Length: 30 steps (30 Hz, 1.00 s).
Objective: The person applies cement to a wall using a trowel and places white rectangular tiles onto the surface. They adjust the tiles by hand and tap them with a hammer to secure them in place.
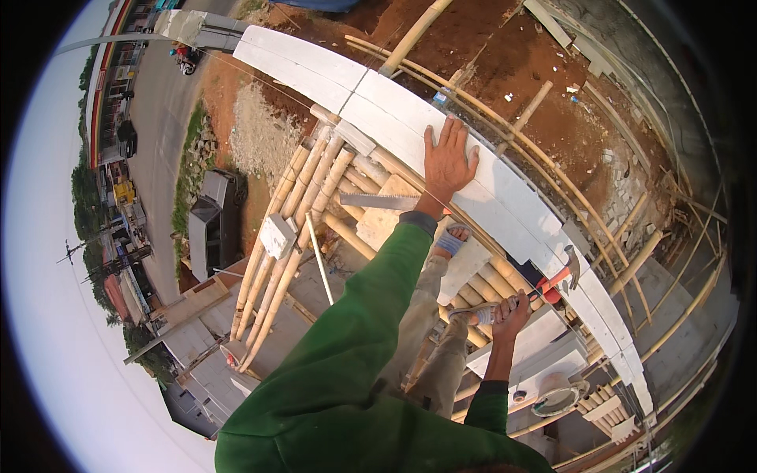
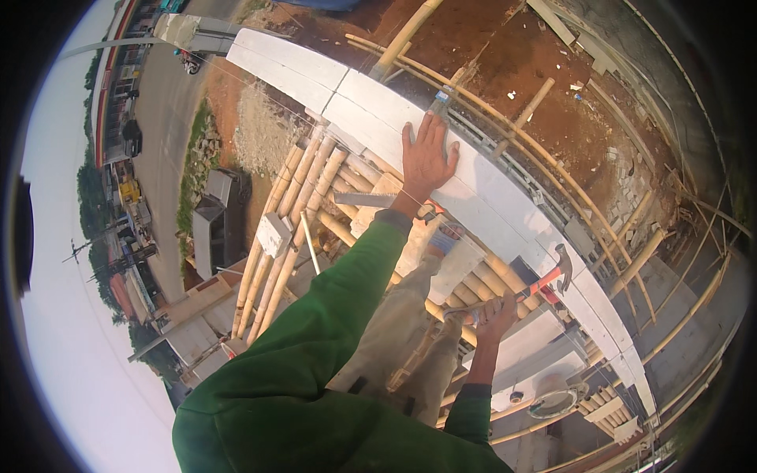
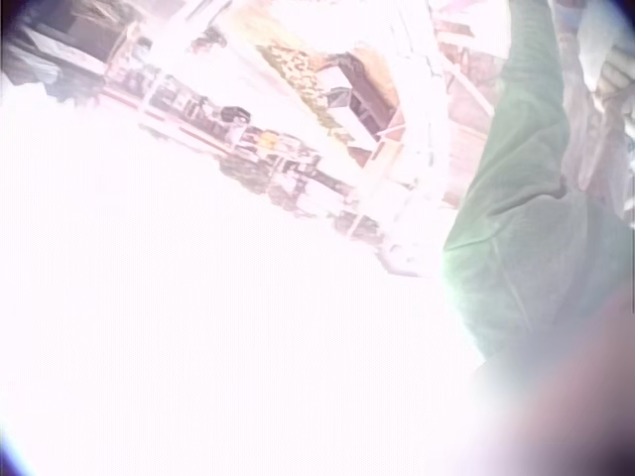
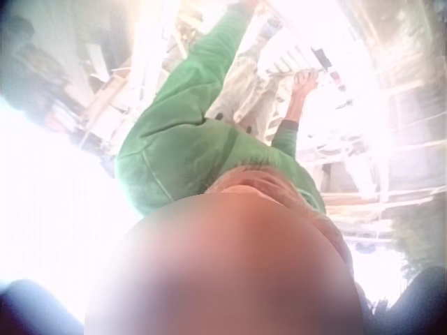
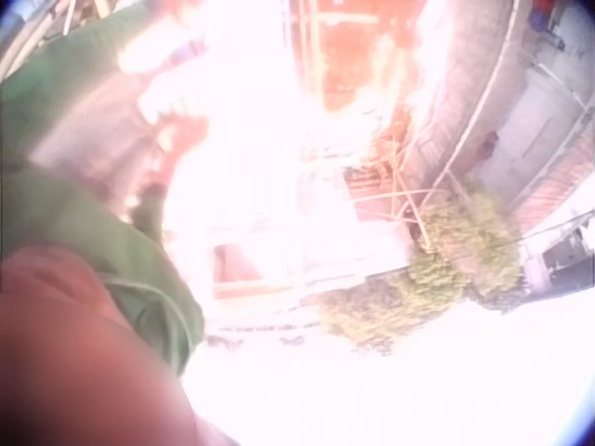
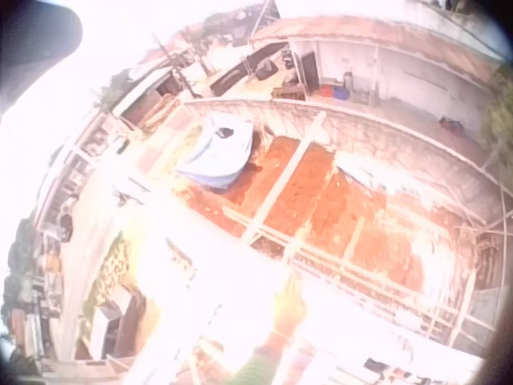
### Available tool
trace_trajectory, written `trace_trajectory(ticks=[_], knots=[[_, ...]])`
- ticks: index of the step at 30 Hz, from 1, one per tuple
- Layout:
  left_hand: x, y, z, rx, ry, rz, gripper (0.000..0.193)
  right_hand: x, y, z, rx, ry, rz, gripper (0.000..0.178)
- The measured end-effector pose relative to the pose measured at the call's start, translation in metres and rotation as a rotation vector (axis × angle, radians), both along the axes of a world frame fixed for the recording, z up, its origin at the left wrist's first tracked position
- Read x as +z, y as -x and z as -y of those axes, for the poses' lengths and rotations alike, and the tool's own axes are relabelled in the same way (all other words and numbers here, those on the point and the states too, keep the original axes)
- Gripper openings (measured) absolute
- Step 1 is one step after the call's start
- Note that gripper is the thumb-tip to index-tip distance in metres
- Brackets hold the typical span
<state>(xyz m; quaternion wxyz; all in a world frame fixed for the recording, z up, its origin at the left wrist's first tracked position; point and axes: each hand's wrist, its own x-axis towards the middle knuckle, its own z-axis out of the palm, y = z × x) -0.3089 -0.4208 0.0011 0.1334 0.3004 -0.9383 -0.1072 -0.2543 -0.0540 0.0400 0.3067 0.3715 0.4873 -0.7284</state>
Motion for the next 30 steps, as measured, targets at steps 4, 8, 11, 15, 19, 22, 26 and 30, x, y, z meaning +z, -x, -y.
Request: trace_trajectory(ticks=[4, 8, 11, 15, 19, 22, 26, 30], knots=[[-0.001, 0.000, -0.001, 0.009, -0.009, -0.008, 0.048, -0.001, -0.002, 0.007, 0.279, -0.161, 0.170, 0.031], [-0.002, 0.000, 0.000, 0.018, -0.033, 0.002, 0.047, 0.005, -0.003, 0.017, 0.070, -0.196, 0.089, 0.034], [-0.003, -0.001, 0.001, 0.014, 0.006, 0.032, 0.047, 0.009, -0.007, 0.016, 0.211, -0.158, 0.100, 0.032], [-0.007, 0.000, 0.002, -0.009, 0.000, 0.021, 0.047, 0.015, -0.024, -0.014, 0.307, -0.253, 0.099, 0.027], [-0.007, 0.001, 0.003, -0.014, -0.008, 0.060, 0.046, 0.056, -0.074, -0.063, 0.313, -0.454, 0.233, 0.024], [-0.004, 0.000, 0.005, -0.025, -0.038, 0.104, 0.046, 0.134, -0.109, -0.097, 0.610, -0.555, 0.355, 0.020], [-0.002, 0.002, 0.008, -0.028, -0.084, 0.063, 0.044, 0.245, -0.108, -0.084, 0.946, -0.587, 0.181, 0.021], [-0.001, 0.003, 0.008, -0.034, -0.081, 0.064, 0.042, 0.264, -0.015, -0.001, 0.909, -0.478, -0.248, 0.022]])
